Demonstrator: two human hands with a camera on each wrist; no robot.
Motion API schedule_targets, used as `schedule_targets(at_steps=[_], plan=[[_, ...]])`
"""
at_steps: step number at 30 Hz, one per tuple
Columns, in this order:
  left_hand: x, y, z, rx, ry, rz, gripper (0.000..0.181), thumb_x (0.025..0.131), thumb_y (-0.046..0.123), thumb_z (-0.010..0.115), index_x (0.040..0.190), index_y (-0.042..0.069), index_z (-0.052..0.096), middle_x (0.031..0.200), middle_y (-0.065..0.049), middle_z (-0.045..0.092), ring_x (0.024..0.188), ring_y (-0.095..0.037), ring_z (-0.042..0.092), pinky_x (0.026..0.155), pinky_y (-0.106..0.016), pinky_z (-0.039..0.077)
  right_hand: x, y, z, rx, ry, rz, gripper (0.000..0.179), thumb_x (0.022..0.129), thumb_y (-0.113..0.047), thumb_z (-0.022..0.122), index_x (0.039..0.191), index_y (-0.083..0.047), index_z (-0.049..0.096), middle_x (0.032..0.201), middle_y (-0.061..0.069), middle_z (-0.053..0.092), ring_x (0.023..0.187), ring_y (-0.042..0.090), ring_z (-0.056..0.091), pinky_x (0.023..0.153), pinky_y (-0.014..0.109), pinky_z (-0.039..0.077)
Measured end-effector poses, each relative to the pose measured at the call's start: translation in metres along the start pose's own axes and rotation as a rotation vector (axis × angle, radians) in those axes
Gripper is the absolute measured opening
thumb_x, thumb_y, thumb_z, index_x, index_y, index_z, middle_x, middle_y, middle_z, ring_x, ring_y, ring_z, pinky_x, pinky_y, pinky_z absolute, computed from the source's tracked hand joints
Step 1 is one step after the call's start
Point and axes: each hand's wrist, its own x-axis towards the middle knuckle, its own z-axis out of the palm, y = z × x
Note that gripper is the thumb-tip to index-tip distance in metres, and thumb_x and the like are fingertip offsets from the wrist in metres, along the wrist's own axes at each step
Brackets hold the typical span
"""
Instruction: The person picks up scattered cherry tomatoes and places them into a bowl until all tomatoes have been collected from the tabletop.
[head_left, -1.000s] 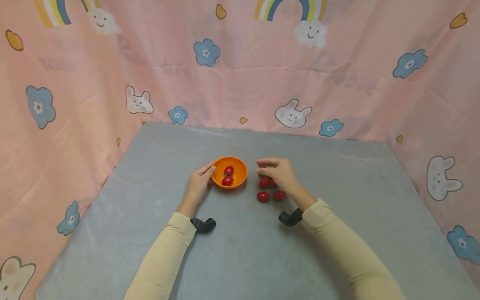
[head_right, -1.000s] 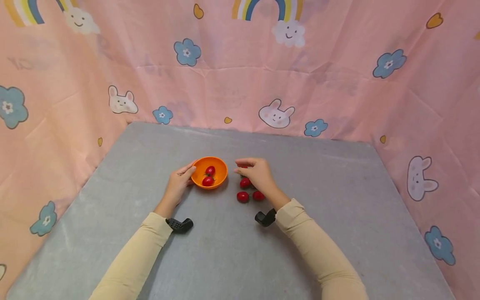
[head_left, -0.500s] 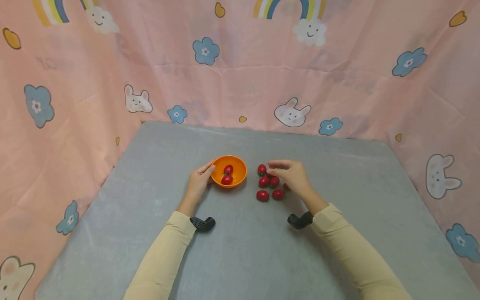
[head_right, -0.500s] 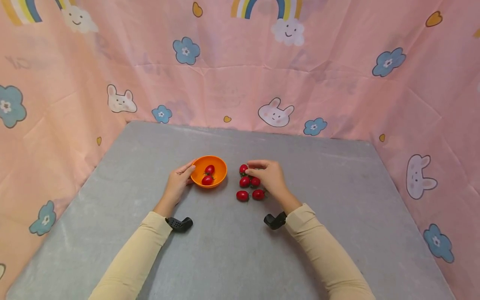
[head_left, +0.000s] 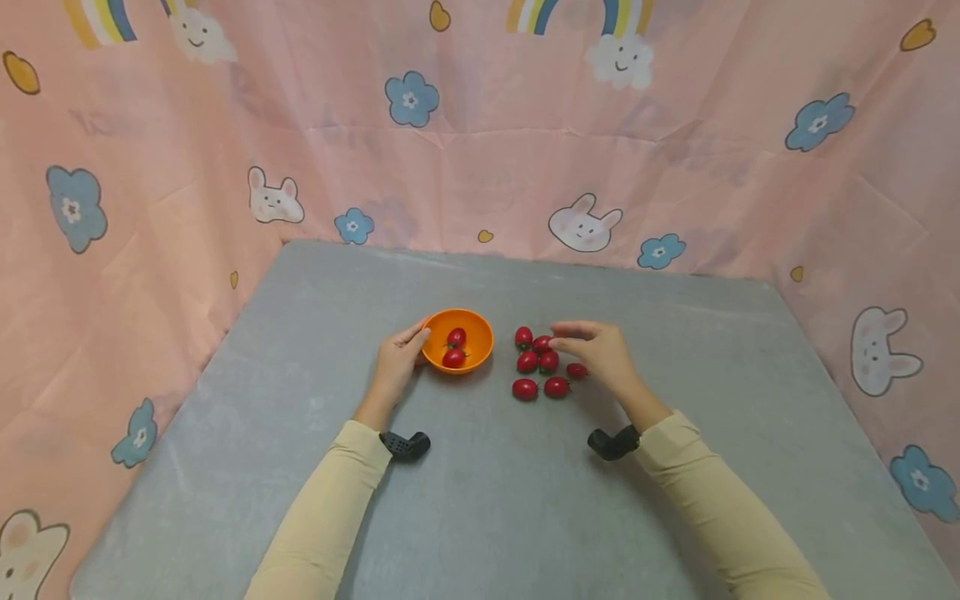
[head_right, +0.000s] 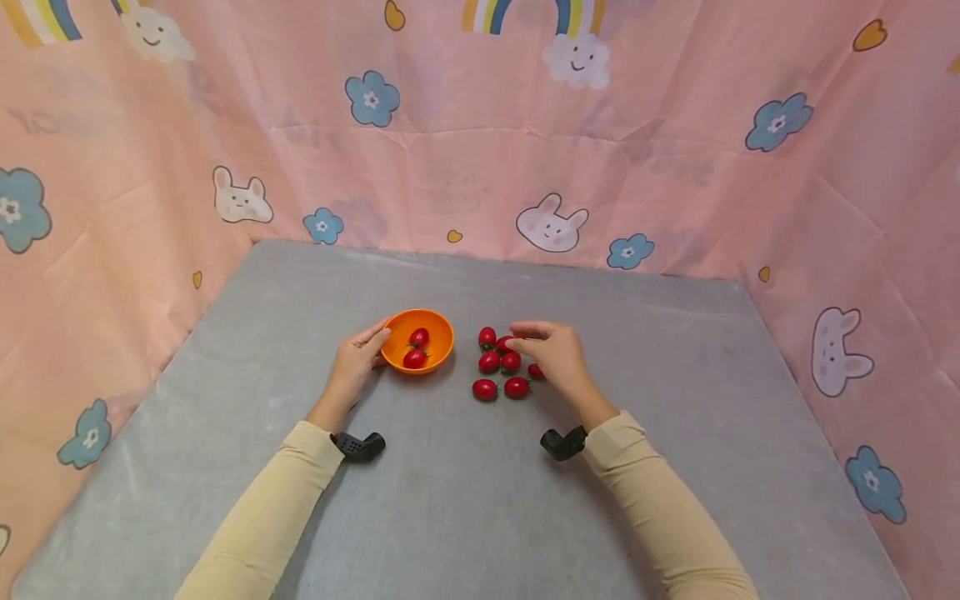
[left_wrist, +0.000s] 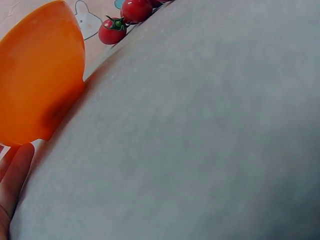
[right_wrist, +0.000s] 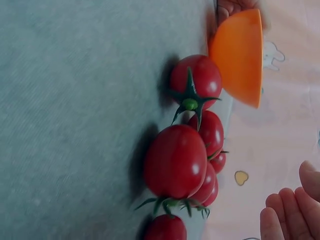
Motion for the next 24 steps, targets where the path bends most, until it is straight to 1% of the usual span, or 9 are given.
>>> schedule_targets(at_steps=[3, 5, 9, 11, 15, 18, 20, 24], plan=[[0.001, -0.001, 0.000, 0.005, 0.004, -0.004, 0.041, 0.101, 0.026, 0.059, 0.138, 0.009, 0.059, 0.145, -0.009, 0.057, 0.127, -0.024, 0.058, 0.078, -0.013, 0.056, -0.001, 0.001, -0.003, -0.018, -0.001, 0.007, 0.046, 0.090, -0.036, 0.072, 0.127, -0.008, 0.068, 0.131, 0.010, 0.067, 0.121, 0.027, 0.059, 0.097, 0.039, 0.052], [0.001, -0.002, 0.000, 0.002, 0.003, -0.009, 0.041, 0.101, 0.027, 0.059, 0.139, 0.009, 0.059, 0.146, -0.009, 0.056, 0.128, -0.024, 0.057, 0.078, -0.012, 0.055, -0.002, 0.002, -0.005, -0.023, 0.001, 0.016, 0.044, 0.091, -0.035, 0.072, 0.126, -0.008, 0.069, 0.131, 0.011, 0.067, 0.122, 0.028, 0.057, 0.095, 0.038, 0.050], [0.001, -0.002, -0.001, 0.006, 0.006, -0.017, 0.042, 0.101, 0.028, 0.059, 0.139, 0.011, 0.059, 0.146, -0.008, 0.056, 0.130, -0.023, 0.056, 0.079, -0.012, 0.055, -0.002, 0.006, -0.007, -0.026, 0.010, 0.016, 0.040, 0.092, -0.031, 0.071, 0.125, -0.008, 0.070, 0.130, 0.012, 0.067, 0.126, 0.029, 0.054, 0.100, 0.041, 0.047], [0.001, -0.001, -0.001, 0.005, 0.005, -0.019, 0.042, 0.101, 0.028, 0.059, 0.139, 0.011, 0.059, 0.146, -0.007, 0.056, 0.129, -0.022, 0.056, 0.080, -0.012, 0.055, -0.001, 0.009, -0.008, -0.029, 0.011, 0.021, 0.043, 0.091, -0.034, 0.072, 0.125, -0.007, 0.069, 0.131, 0.013, 0.067, 0.126, 0.029, 0.054, 0.103, 0.045, 0.047], [0.001, -0.001, -0.002, -0.004, 0.004, -0.012, 0.042, 0.101, 0.026, 0.059, 0.139, 0.009, 0.059, 0.146, -0.009, 0.056, 0.127, -0.023, 0.057, 0.077, -0.010, 0.054, -0.001, 0.014, -0.011, -0.029, 0.010, 0.041, 0.049, 0.090, -0.040, 0.073, 0.126, -0.008, 0.068, 0.132, 0.011, 0.066, 0.125, 0.029, 0.056, 0.105, 0.046, 0.047], [0.001, 0.000, -0.002, 0.003, 0.006, -0.009, 0.042, 0.101, 0.026, 0.059, 0.139, 0.009, 0.059, 0.146, -0.009, 0.056, 0.127, -0.024, 0.057, 0.076, -0.011, 0.054, -0.002, 0.017, -0.013, -0.035, 0.014, 0.055, 0.047, 0.090, -0.038, 0.072, 0.127, -0.008, 0.068, 0.132, 0.012, 0.066, 0.126, 0.029, 0.056, 0.106, 0.047, 0.046], [0.000, 0.000, -0.002, 0.013, 0.009, -0.010, 0.042, 0.100, 0.027, 0.059, 0.139, 0.010, 0.059, 0.146, -0.008, 0.056, 0.127, -0.022, 0.057, 0.080, -0.014, 0.055, -0.003, 0.019, -0.014, -0.039, 0.020, 0.063, 0.046, 0.091, -0.037, 0.072, 0.127, -0.008, 0.068, 0.132, 0.012, 0.066, 0.127, 0.029, 0.055, 0.106, 0.047, 0.046], [-0.001, 0.000, -0.002, 0.049, 0.004, -0.018, 0.042, 0.101, 0.031, 0.059, 0.139, 0.014, 0.059, 0.146, -0.005, 0.056, 0.130, -0.021, 0.055, 0.094, -0.024, 0.055, -0.004, 0.023, -0.015, -0.044, 0.031, 0.072, 0.045, 0.092, -0.035, 0.071, 0.128, -0.008, 0.067, 0.132, 0.014, 0.066, 0.127, 0.030, 0.055, 0.106, 0.048, 0.046]])
